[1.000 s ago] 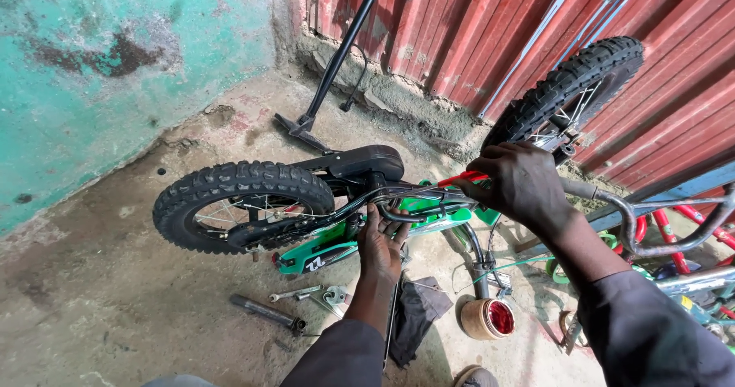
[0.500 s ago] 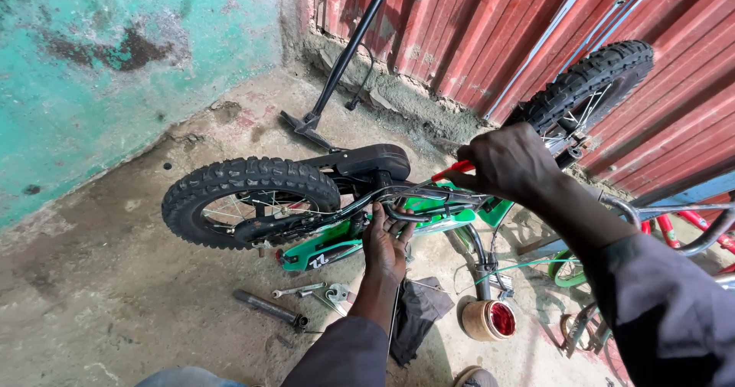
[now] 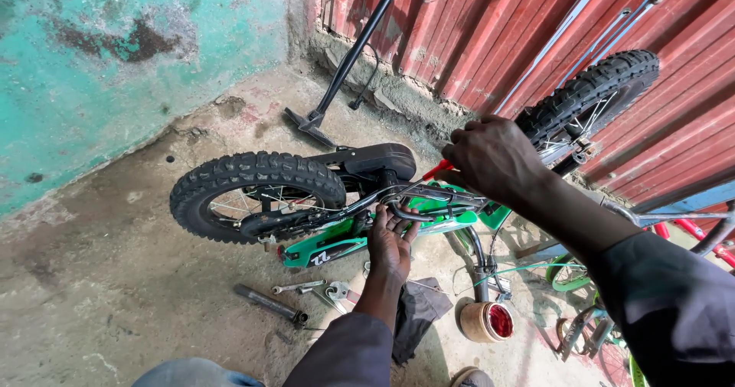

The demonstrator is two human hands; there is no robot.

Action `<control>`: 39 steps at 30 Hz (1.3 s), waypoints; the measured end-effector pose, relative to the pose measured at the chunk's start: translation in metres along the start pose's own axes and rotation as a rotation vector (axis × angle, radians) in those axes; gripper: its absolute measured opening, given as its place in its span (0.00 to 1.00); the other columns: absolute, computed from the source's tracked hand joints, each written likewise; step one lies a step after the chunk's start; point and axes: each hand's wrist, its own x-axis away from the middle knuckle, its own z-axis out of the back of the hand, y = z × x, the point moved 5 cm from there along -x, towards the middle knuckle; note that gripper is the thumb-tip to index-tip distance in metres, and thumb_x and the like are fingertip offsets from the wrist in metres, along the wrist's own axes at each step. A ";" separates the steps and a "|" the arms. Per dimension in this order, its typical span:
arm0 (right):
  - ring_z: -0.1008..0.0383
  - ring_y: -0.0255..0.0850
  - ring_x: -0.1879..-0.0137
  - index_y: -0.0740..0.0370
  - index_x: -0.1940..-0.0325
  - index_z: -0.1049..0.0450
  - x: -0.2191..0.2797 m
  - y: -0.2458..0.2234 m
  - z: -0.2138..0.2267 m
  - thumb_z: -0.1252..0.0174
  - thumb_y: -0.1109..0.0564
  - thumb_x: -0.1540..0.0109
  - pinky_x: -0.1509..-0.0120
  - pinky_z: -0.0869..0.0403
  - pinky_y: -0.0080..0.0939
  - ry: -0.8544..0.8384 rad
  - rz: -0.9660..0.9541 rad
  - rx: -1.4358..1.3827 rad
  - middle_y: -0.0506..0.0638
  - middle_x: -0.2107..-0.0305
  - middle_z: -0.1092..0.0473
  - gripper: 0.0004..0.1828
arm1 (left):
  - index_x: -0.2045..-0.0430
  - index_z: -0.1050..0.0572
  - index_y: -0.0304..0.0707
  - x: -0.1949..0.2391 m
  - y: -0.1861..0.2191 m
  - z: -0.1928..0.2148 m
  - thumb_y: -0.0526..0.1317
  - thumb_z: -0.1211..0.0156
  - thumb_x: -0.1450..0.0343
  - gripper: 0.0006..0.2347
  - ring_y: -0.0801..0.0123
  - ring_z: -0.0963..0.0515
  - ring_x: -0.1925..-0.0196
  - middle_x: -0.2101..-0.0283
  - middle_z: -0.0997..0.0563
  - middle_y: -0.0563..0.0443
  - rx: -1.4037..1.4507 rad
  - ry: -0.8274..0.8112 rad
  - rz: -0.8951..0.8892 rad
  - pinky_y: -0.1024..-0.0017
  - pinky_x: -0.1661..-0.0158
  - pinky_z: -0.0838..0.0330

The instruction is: The person is repairing a green bicycle that is upside down. They use a wrench to tighten a bolt on the rear wheel axle and then use a screwdriver to adjust a component near the chain guard.

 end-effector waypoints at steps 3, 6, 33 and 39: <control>0.24 0.45 0.67 0.48 0.77 0.26 -0.012 -0.013 0.002 0.45 0.32 0.40 0.57 0.29 0.46 0.093 0.051 0.089 0.46 0.80 0.30 0.22 | 0.61 0.23 0.34 0.002 0.002 0.000 0.53 0.47 0.23 0.18 0.52 0.15 0.51 0.61 0.16 0.41 0.015 0.005 0.019 0.48 0.41 0.22; 0.24 0.44 0.71 0.43 0.83 0.25 -0.015 -0.005 -0.019 0.43 0.33 0.42 0.62 0.27 0.42 -0.112 -0.023 0.035 0.45 0.87 0.31 0.21 | 0.62 0.22 0.34 -0.003 -0.001 0.003 0.54 0.48 0.23 0.19 0.51 0.15 0.51 0.61 0.16 0.41 0.042 -0.015 0.020 0.47 0.41 0.22; 0.21 0.41 0.63 0.43 0.73 0.23 0.055 0.035 -0.022 0.48 0.28 0.40 0.54 0.23 0.43 -0.094 -0.206 -0.135 0.43 0.77 0.26 0.23 | 0.63 0.23 0.33 -0.005 -0.002 0.003 0.54 0.40 0.25 0.19 0.51 0.15 0.54 0.64 0.17 0.41 -0.040 0.011 -0.053 0.46 0.43 0.21; 0.20 0.43 0.64 0.47 0.73 0.21 0.047 0.023 -0.018 0.47 0.29 0.38 0.54 0.24 0.44 -0.018 -0.159 -0.149 0.45 0.78 0.25 0.25 | 0.63 0.24 0.32 -0.003 0.000 0.002 0.54 0.40 0.25 0.19 0.49 0.15 0.53 0.64 0.17 0.40 -0.069 0.002 -0.062 0.46 0.42 0.21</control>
